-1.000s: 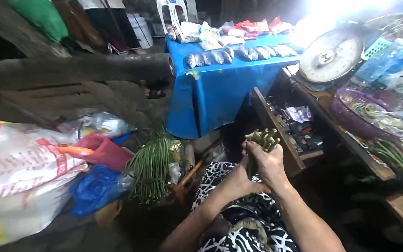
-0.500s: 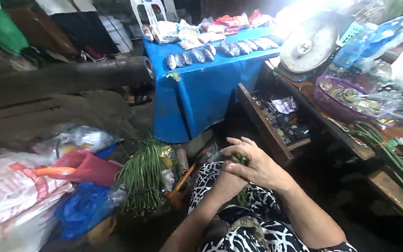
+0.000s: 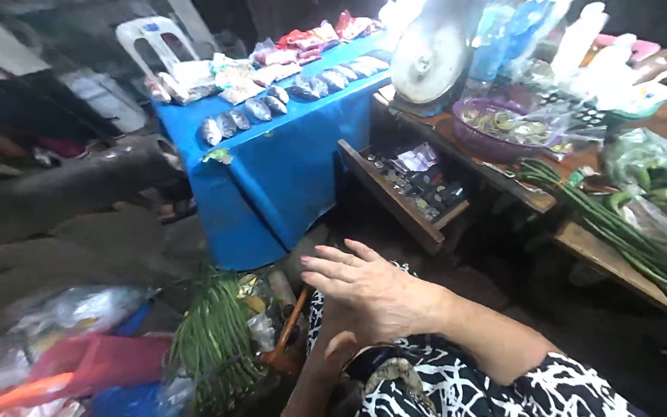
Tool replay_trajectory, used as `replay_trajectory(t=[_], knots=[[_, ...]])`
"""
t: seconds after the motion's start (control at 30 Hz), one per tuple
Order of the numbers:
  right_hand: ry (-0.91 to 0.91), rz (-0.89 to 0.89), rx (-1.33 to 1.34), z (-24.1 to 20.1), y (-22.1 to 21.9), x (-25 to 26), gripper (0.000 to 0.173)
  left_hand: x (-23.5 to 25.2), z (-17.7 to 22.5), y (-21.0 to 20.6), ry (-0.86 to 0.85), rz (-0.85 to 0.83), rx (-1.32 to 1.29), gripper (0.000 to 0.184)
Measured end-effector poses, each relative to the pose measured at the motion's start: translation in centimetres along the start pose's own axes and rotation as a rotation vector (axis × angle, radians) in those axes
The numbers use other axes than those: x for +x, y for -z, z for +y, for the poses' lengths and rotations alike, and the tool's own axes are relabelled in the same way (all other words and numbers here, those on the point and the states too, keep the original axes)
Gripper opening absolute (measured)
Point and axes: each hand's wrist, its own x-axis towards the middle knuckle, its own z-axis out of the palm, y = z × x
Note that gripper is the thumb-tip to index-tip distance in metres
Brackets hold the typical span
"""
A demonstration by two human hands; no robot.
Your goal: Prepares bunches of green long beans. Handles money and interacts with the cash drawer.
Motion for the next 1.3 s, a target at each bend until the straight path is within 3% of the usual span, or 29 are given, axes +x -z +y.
replay_trajectory(t=[0.1,0.17,0.2,0.27,0.33,0.43,0.53,0.57,0.63,0.7,0.83,1.03,1.2,1.3], knots=[[-0.065,0.234,0.374,1.1,-1.3,0.5,0.091,4.9,-0.8,-0.9,-0.283,0.22,-0.088,0.037],[-0.198,0.085,0.609,2.3,-2.2,-0.1,0.093,7.7,-0.3,-0.4,-0.461,0.275,-0.264,0.018],[-0.272,-0.067,0.709,2.8,-2.7,-0.3,0.083,8.1,0.3,0.1,-0.51,0.207,-0.374,0.018],[-0.421,-0.333,0.792,3.2,-3.4,-0.3,0.041,8.1,1.2,1.0,-0.556,0.11,-0.53,0.017],[-0.453,-0.421,0.69,3.4,-3.2,0.0,0.024,8.2,1.3,1.2,-0.545,0.12,-0.601,0.018],[-0.494,-0.319,0.456,2.9,-2.3,0.5,0.025,8.8,1.4,1.1,-0.503,0.274,-0.458,0.031],[-0.542,-0.184,0.185,2.9,-1.9,0.8,0.025,9.5,-0.3,0.2,-0.374,0.321,-0.157,0.078],[-0.492,-0.11,0.104,3.1,-2.3,0.4,0.022,9.5,-1.3,-0.4,-0.311,0.296,-0.114,0.076],[-0.385,0.004,-0.022,3.6,-3.0,-0.2,0.019,9.1,-2.5,-1.3,-0.211,0.296,-0.092,0.044],[-0.404,-0.065,-0.06,3.3,-3.0,-0.1,0.021,8.9,-2.3,-1.6,-0.14,0.376,-0.108,0.03],[-0.653,-0.298,0.142,3.2,-2.5,1.4,0.03,8.9,-0.3,-0.6,-0.161,0.457,-0.345,0.034],[-0.765,-0.309,0.129,5.2,-4.4,0.5,0.029,9.2,0.4,2.3,-0.313,0.524,-0.789,0.05],[-0.806,-0.332,0.064,6.2,-5.0,-0.1,0.029,9.2,-0.2,3.7,-0.31,0.587,-0.852,0.053],[-0.819,-0.348,0.021,6.4,-5.3,-0.2,0.034,9.0,-0.8,4.9,-0.385,0.518,-0.849,0.059]])
